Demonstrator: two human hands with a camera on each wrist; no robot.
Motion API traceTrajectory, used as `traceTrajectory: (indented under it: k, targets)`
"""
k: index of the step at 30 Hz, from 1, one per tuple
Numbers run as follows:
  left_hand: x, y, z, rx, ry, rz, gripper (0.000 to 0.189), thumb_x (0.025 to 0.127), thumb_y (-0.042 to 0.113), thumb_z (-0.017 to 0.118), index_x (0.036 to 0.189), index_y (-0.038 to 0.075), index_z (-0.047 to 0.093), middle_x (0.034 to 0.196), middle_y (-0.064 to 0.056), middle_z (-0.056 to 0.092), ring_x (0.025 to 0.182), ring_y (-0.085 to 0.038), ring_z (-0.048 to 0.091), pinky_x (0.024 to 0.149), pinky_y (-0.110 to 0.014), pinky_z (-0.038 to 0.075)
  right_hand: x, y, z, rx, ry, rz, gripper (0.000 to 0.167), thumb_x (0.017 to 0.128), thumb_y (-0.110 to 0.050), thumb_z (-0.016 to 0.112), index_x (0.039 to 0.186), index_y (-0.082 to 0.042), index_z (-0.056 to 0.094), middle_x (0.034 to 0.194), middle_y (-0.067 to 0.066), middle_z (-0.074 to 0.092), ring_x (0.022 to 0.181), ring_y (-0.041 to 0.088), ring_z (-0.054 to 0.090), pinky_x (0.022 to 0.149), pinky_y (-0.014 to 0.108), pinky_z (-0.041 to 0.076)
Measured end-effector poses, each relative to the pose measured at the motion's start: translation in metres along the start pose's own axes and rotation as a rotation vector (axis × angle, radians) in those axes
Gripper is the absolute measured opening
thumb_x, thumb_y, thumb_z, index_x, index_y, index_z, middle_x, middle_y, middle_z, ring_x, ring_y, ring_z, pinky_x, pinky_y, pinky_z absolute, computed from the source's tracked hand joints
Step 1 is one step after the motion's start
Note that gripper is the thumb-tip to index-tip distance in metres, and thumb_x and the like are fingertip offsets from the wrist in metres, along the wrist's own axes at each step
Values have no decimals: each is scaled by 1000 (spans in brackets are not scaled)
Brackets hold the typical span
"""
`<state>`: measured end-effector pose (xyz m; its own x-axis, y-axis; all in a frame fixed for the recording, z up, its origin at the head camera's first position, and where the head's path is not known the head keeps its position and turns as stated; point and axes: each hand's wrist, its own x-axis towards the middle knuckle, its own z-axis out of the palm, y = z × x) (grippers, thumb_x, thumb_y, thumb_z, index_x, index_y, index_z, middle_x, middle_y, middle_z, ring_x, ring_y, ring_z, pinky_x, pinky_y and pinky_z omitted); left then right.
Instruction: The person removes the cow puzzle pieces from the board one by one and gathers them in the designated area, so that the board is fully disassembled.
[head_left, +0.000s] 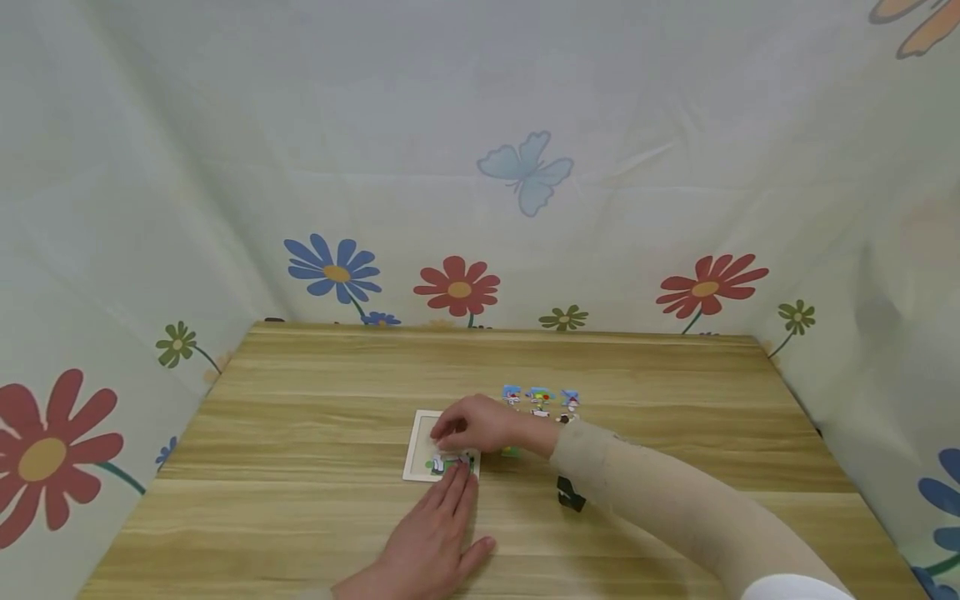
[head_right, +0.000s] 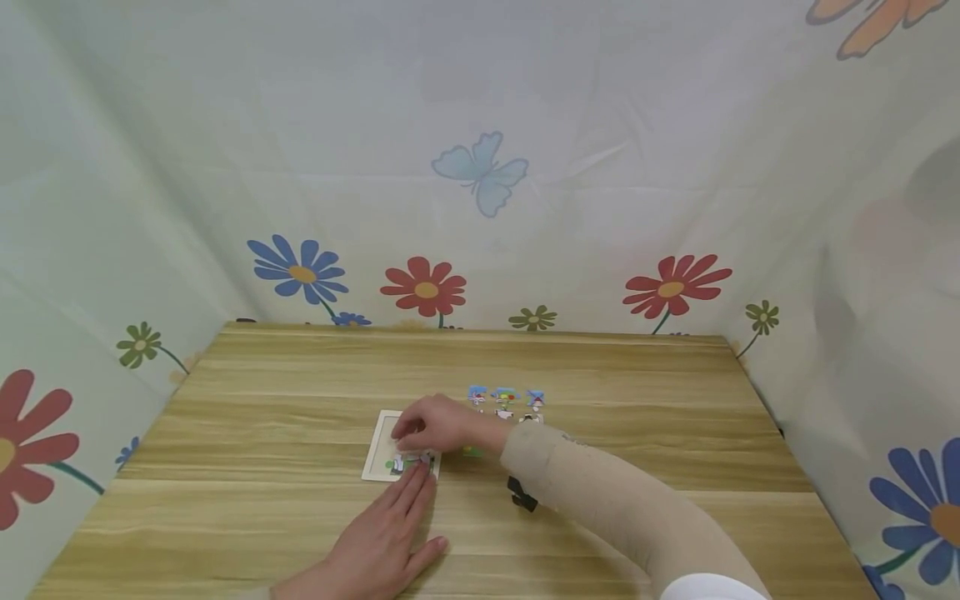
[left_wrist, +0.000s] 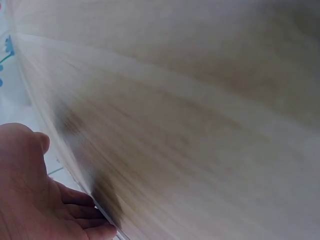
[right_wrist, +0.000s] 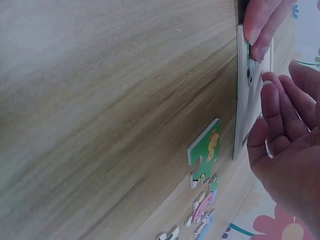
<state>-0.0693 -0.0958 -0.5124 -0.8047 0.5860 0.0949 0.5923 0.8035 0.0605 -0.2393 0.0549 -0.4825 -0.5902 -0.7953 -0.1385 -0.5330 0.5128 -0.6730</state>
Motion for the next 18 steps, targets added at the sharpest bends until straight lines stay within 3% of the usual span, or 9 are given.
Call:
traceTrajectory:
  k: [18]
  targets:
    - [0,2,-1,48,42,10,75,111,52,49,151,-12,50,157,-29,50,150,-37,47,119,-45,45,-5,-2,4,131,-18,32,15,103,-20,74,115,-14,81,99,-9,78,88,-2,66,87,20,53]
